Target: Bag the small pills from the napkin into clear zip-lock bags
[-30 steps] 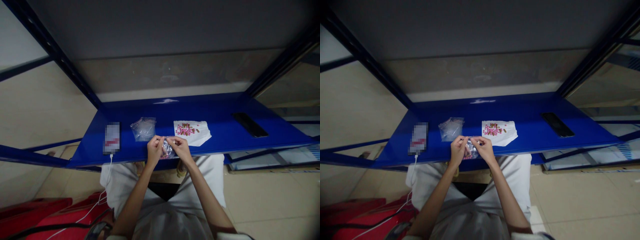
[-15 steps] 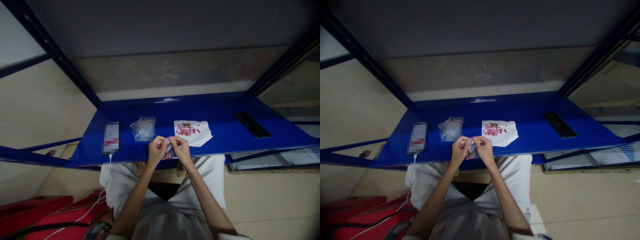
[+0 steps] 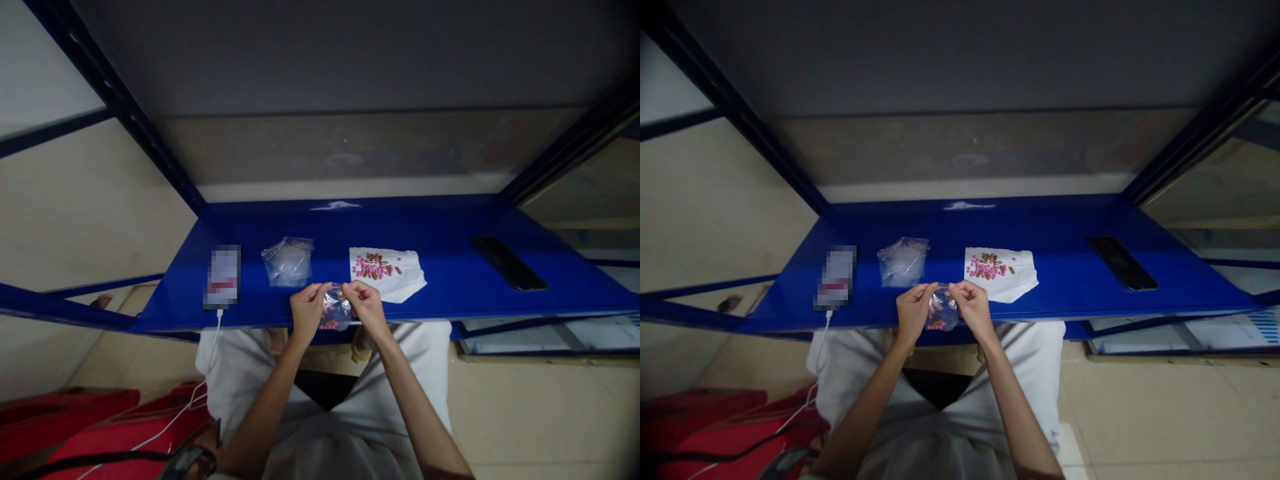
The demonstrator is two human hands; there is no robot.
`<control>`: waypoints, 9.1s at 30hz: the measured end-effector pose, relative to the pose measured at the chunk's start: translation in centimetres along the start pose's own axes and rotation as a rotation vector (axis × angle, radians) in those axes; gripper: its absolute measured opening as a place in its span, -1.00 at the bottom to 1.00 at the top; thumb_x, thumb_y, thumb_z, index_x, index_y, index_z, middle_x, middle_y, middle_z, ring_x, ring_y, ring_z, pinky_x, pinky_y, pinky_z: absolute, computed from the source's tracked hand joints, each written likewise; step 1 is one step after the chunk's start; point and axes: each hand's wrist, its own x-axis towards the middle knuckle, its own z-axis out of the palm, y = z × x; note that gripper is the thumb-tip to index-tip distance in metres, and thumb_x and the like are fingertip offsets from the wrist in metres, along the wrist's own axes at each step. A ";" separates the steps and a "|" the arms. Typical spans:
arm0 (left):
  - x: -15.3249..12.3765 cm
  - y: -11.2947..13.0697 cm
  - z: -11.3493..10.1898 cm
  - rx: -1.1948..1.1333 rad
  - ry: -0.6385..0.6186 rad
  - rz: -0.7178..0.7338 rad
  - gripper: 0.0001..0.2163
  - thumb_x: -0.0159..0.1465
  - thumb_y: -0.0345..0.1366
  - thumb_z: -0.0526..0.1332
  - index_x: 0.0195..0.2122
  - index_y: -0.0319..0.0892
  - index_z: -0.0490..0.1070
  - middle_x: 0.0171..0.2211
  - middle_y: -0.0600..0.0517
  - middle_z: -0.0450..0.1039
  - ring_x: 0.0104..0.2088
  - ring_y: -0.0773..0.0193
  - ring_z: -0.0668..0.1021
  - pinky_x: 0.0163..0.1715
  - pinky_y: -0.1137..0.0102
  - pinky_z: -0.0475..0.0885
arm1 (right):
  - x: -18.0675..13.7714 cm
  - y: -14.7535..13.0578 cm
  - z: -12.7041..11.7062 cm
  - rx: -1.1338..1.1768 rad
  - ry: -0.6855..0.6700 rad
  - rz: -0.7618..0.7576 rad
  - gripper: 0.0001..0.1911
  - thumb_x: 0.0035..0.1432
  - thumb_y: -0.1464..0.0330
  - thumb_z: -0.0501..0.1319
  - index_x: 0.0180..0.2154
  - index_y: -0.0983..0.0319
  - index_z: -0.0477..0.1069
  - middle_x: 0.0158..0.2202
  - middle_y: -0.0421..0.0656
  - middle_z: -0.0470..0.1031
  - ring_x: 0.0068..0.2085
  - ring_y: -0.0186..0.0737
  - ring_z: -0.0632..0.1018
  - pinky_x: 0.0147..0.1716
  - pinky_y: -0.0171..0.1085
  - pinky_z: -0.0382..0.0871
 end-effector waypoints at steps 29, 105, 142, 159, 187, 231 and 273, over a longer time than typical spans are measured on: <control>0.1 0.8 0.0 0.043 -0.237 0.010 -0.62 0.21 -0.05 0.08 -0.66 -0.18 0.22 -0.72 0.14 0.25 -0.74 0.45 0.34 -0.80 0.60 0.20 | 0.2 0.3 0.0 -0.088 -0.029 -0.072 -0.64 -0.03 0.08 0.28 -0.50 0.26 0.38 -0.68 -0.29 0.31 -0.68 -0.45 0.23 -0.71 -0.42 0.06; -4.9 3.9 -6.7 0.673 0.033 0.493 -0.79 0.22 -0.42 0.09 -0.18 -0.08 0.43 0.00 -0.06 0.31 0.10 0.08 0.33 0.01 0.14 0.21 | -4.3 -4.4 -0.3 0.018 -0.173 0.230 -0.60 -0.23 0.10 0.40 -0.40 0.28 0.56 -0.49 -0.12 0.58 -0.47 -0.28 0.56 -0.55 -0.39 0.43; -6.0 7.0 -2.7 0.408 -0.301 0.292 -0.74 0.33 -0.26 0.01 -0.46 -0.16 0.38 -0.35 0.02 0.38 -0.26 0.28 0.44 -0.22 0.38 0.29 | -6.8 -6.4 -0.8 -0.153 -0.193 0.069 -0.72 -0.09 0.16 0.33 -0.49 0.28 0.55 -0.60 -0.20 0.48 -0.64 -0.43 0.40 -0.71 -0.45 0.34; -5.2 6.7 -1.8 0.305 -0.329 0.240 -0.73 0.33 -0.29 -0.01 -0.47 -0.16 0.37 -0.33 0.02 0.36 -0.24 0.29 0.46 -0.20 0.40 0.33 | -5.6 -6.0 -1.4 -0.316 -0.052 -0.144 -0.79 0.05 0.23 0.27 -0.39 0.24 0.54 -0.46 -0.12 0.54 -0.45 -0.26 0.53 -0.57 -0.37 0.42; -5.0 6.7 -1.0 0.743 -0.085 0.604 -0.85 0.08 -0.50 0.11 -0.52 -0.14 0.41 0.04 -0.05 0.35 0.14 -0.01 0.28 0.06 0.01 0.14 | -6.1 -5.6 -1.3 -0.787 -0.248 -0.316 -0.71 0.15 0.46 0.13 -0.13 0.07 0.50 -0.04 -0.18 0.49 -0.10 -0.21 0.54 -0.20 -0.33 0.39; 1.3 0.2 0.9 0.480 -0.131 0.628 -0.70 0.04 -0.27 0.38 -0.20 -0.10 0.39 -0.25 0.08 0.52 -0.14 0.23 0.50 0.05 0.25 0.16 | 1.4 -3.1 -8.9 -0.713 0.393 -0.198 -0.58 -0.08 0.11 0.30 -0.20 0.22 0.51 -0.38 -0.10 0.60 -0.40 -0.14 0.57 -0.38 -0.23 0.40; 1.9 1.2 -0.1 0.158 -0.149 0.481 -0.80 -0.07 -0.25 0.44 -0.53 -0.17 0.43 -0.40 0.03 0.54 -0.32 0.23 0.54 -0.21 0.31 0.35 | -1.6 -5.5 -3.2 -0.406 0.040 -0.237 -0.67 0.00 0.23 0.30 -0.17 0.22 0.46 -0.38 -0.13 0.56 -0.40 -0.26 0.53 -0.64 -0.41 0.18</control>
